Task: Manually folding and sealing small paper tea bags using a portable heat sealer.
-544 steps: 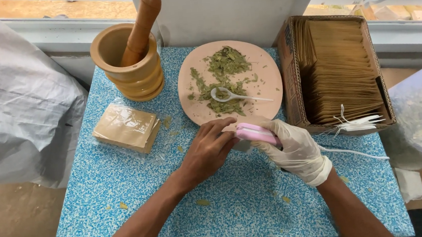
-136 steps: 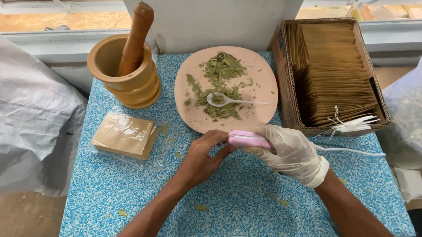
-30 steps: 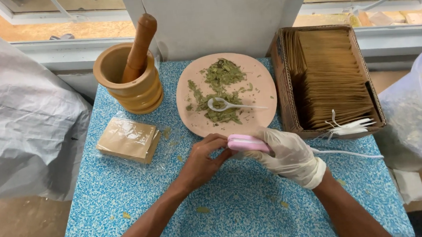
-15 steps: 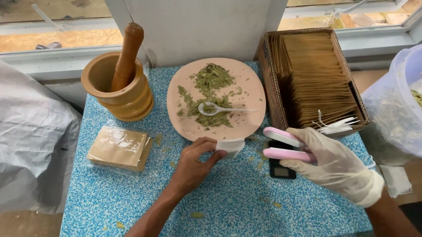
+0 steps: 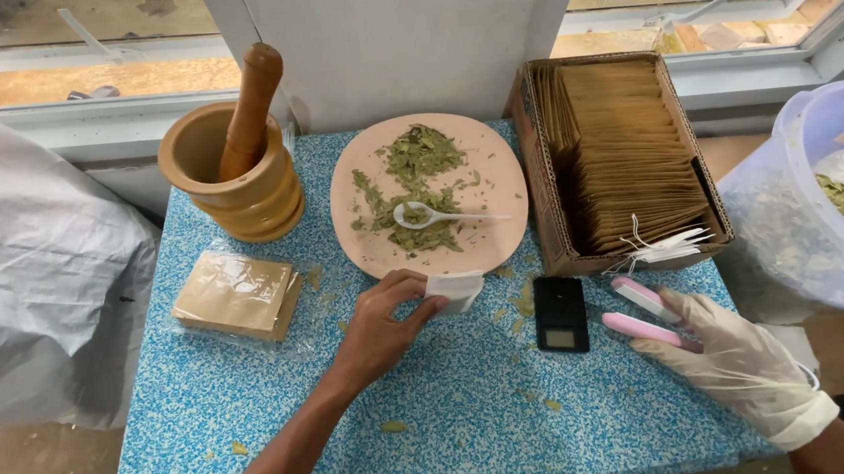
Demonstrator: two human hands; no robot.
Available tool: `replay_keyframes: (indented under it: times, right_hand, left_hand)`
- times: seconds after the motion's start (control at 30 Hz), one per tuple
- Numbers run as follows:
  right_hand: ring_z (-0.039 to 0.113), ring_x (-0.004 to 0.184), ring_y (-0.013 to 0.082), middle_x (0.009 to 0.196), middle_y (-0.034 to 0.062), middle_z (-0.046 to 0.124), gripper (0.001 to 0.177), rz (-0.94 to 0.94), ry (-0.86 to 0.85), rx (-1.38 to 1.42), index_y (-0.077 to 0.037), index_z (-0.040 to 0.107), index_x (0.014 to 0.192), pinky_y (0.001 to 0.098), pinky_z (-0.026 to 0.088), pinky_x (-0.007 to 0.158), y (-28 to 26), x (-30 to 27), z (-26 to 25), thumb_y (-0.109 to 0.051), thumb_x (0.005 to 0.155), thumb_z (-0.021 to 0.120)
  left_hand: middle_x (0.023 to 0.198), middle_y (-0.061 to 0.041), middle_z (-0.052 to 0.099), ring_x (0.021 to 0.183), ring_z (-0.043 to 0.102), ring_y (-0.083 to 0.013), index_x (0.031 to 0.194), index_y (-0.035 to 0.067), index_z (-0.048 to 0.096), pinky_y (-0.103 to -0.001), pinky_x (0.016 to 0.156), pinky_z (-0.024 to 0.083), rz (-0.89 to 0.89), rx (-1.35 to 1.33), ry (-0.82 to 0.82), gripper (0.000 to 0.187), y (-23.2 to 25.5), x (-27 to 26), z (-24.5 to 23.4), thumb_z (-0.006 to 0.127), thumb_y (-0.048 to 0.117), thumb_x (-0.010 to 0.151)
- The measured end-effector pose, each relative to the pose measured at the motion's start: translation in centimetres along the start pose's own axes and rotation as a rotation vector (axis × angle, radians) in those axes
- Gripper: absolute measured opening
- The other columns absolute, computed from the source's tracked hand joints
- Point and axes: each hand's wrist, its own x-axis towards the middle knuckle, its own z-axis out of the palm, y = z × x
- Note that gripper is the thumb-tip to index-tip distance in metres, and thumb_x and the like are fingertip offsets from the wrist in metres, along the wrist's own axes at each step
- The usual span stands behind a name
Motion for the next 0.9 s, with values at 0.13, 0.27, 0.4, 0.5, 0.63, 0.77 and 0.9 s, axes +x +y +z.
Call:
replay_keyframes:
  times: [0.13,0.27,0.4,0.5,0.63,0.77,0.9]
  right_hand:
    - [0.056,0.080,-0.0011,0.171,-0.0226,0.052,0.059,-0.281,0.149,-0.219,-0.049,0.060,0.156,0.0157,0.046,0.101,3.4,-1.3,2.3,-0.038,0.099,0.067]
    - [0.053,0.094,0.0169,0.183,-0.0086,0.034,0.066,-0.482,0.321,-1.002,-0.045,0.025,0.174,0.0291,0.058,0.091,3.8,-1.7,2.6,-0.033,0.114,0.051]
    - [0.051,0.083,0.0192,0.176,-0.0074,0.049,0.060,-0.472,0.373,-0.937,-0.050,0.033,0.170,0.0287,0.058,0.086,2.7,-1.2,2.4,-0.037,0.114,0.049]
    - [0.041,0.071,0.0190,0.177,-0.0040,0.048,0.064,-0.479,0.374,-0.934,-0.050,0.024,0.172,0.0310,0.055,0.073,3.1,-1.2,2.7,-0.028,0.116,0.046]
    - [0.051,0.076,0.0116,0.133,-0.0287,0.070,0.066,-0.018,0.239,-0.305,-0.054,0.061,0.155,0.0256,0.064,0.079,4.2,-1.3,4.2,-0.052,0.091,0.075]
    - [0.061,0.089,0.0289,0.138,-0.0073,0.062,0.073,-0.021,0.246,-0.400,-0.051,0.056,0.156,0.0439,0.057,0.090,8.1,-1.5,6.8,-0.061,0.086,0.074]
    - [0.060,0.133,0.0427,0.135,0.0171,0.064,0.111,0.315,0.016,-0.186,-0.032,0.048,0.168,0.0563,0.052,0.110,6.6,-0.9,5.3,-0.068,0.071,0.088]
  left_hand:
    - [0.126,-0.012,0.079,0.114,0.078,-0.0265,0.117,0.005,0.081,-0.040,0.094,0.070,0.004,-0.014,-0.002,0.028,-0.1,-0.1,0.0,0.074,0.027,0.102]
    - [0.127,-0.012,0.080,0.113,0.078,-0.0271,0.115,0.006,0.081,-0.039,0.092,0.070,0.013,0.015,-0.015,0.026,-0.4,-0.2,0.0,0.075,0.027,0.101]
    - [0.125,-0.012,0.079,0.112,0.078,-0.0270,0.114,0.007,0.081,-0.039,0.091,0.070,0.007,0.017,-0.023,0.024,-0.4,-0.1,0.2,0.074,0.026,0.102]
    - [0.125,-0.011,0.079,0.111,0.078,-0.0265,0.114,0.006,0.081,-0.039,0.092,0.070,-0.009,0.015,-0.029,0.025,-0.2,-0.1,0.1,0.074,0.027,0.102]
    - [0.131,-0.011,0.078,0.117,0.076,-0.0275,0.117,0.008,0.081,-0.041,0.095,0.069,-0.063,0.012,-0.056,0.027,-0.2,-0.1,0.1,0.073,0.029,0.102]
    - [0.127,-0.012,0.078,0.113,0.077,-0.0276,0.116,0.006,0.081,-0.039,0.092,0.069,-0.013,0.018,-0.040,0.027,-0.2,-0.2,0.2,0.074,0.028,0.102]
    - [0.126,-0.010,0.079,0.110,0.077,-0.0265,0.115,0.006,0.082,-0.040,0.090,0.068,-0.028,0.040,-0.032,0.029,-0.2,-0.2,0.3,0.073,0.031,0.102]
